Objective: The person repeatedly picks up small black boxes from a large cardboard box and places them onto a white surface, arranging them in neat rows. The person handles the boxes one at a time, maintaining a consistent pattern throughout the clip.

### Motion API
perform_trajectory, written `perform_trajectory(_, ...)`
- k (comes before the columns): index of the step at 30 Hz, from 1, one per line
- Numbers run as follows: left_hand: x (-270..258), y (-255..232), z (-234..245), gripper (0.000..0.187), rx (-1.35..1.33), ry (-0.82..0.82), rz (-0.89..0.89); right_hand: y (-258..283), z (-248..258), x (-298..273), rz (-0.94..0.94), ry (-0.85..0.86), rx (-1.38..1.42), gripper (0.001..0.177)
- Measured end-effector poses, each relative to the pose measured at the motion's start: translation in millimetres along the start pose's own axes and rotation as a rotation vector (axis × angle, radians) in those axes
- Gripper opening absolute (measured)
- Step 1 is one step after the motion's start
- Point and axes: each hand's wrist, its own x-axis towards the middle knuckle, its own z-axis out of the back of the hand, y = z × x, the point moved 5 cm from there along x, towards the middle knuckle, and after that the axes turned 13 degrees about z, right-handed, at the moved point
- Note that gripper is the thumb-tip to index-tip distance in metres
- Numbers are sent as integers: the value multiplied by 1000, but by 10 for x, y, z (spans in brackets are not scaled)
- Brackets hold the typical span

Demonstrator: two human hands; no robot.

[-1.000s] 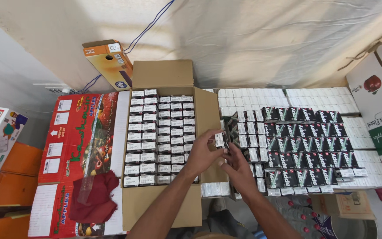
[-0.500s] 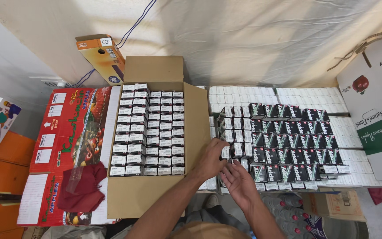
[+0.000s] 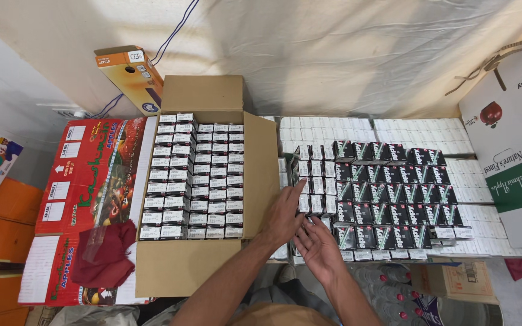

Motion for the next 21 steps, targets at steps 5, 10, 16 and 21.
perform_trajectory(5, -17, -43, 21, 92, -44, 38, 73, 10, -17, -28, -12, -9, 12, 48)
perform_trajectory(10, -43, -98, 94, 91, -71, 61, 111, -33, 42, 50, -20, 6, 7, 41)
perform_trajectory(16, -116, -145, 256, 90, -9, 90, 102, -136, 85, 159, 4, 89, -46, 28)
perform_trajectory(21, -204, 143, 445, 58, -76, -80, 27, -148, -91, 169, 335, 325, -466, 18)
